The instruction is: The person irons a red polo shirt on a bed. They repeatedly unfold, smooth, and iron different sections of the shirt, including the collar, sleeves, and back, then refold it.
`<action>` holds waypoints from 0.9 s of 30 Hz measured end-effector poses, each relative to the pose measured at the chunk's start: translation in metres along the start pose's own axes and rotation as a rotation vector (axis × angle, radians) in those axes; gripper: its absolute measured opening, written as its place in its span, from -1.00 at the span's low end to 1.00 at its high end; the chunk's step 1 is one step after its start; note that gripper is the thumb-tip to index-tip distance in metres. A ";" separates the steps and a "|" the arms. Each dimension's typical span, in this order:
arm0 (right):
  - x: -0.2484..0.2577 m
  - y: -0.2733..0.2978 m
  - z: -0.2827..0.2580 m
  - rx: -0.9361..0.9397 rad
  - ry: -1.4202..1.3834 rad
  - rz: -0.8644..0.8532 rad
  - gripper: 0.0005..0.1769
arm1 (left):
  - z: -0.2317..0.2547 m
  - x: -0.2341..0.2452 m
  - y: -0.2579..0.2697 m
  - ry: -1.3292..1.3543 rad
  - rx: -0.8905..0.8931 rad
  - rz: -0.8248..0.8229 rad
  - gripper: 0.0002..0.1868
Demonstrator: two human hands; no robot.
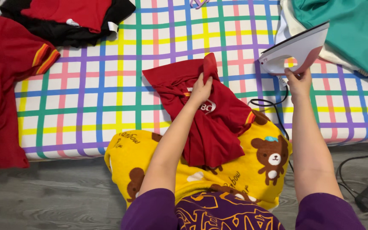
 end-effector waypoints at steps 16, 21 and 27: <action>-0.067 0.151 -0.046 0.111 -0.148 -0.440 0.09 | 0.173 -0.019 0.039 0.333 0.045 -0.625 -0.23; -0.093 0.189 -0.134 0.725 0.330 -0.973 -0.35 | 0.278 0.001 0.080 0.496 -0.281 -1.014 -0.63; -0.108 0.194 -0.115 0.225 0.611 -1.122 -0.20 | 0.352 0.114 0.083 0.578 -0.343 -0.948 -0.63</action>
Point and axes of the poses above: each hand's wrist, its own y-axis away from the middle knuckle, its own x-axis out of the back of the hand, z = x × y, the point moved 5 cm from there along -y, towards the middle knuckle, and after that the axes turned 12 degrees about -x, right-handed, at the moved point
